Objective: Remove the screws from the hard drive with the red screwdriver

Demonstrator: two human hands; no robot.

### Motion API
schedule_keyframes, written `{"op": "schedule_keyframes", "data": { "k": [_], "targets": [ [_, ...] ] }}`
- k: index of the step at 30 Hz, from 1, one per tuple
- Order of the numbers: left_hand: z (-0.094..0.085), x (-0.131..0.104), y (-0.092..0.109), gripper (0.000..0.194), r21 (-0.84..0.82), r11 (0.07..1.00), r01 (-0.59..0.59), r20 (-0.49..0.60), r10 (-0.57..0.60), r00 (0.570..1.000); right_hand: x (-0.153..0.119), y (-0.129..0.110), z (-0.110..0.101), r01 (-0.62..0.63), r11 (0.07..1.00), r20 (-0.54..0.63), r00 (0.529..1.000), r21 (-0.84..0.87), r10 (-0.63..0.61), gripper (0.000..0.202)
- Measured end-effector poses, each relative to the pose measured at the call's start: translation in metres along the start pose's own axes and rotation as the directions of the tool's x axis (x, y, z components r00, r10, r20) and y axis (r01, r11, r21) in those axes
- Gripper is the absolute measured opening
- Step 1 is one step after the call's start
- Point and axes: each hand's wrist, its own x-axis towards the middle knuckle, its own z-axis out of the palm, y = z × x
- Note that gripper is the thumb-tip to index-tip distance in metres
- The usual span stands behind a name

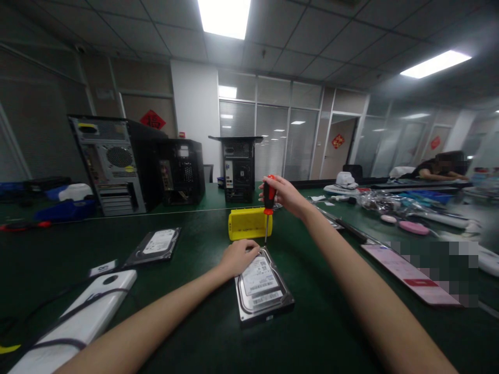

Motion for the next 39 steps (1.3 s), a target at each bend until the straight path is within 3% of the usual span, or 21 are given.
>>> {"op": "schedule_keyframes", "data": {
  "k": [8,16,21,30,39],
  "targets": [
    [-0.0011,-0.0006,0.0010,0.033,0.007,1.000,0.007,0.002,-0.007,1.000,-0.0030,-0.0012,0.0046,0.026,0.999,0.031,0.999,-0.047,-0.024,0.039],
    [-0.0012,-0.0006,0.0006,0.033,0.006,1.000,0.005,0.003,-0.005,1.000,-0.0011,-0.0003,0.0028,-0.065,0.998,0.099,0.993,0.003,0.065,0.032],
    [-0.0010,-0.0005,0.0007,0.032,0.006,1.000,0.003,0.003,-0.003,1.000,-0.0006,-0.0002,0.0038,-0.003,0.995,0.031,0.999,-0.100,0.006,0.031],
    [-0.0023,-0.0012,0.0031,0.032,0.002,1.000,0.011,0.008,-0.011,1.000,-0.0024,0.0001,0.0064,0.094,0.987,0.038,0.995,-0.129,-0.089,0.038],
    [-0.0038,-0.0018,0.0043,0.032,0.001,1.000,0.015,0.018,-0.015,1.000,0.0001,0.0032,0.0023,-0.025,0.998,0.095,0.995,-0.059,0.031,0.032]
  ]
}}
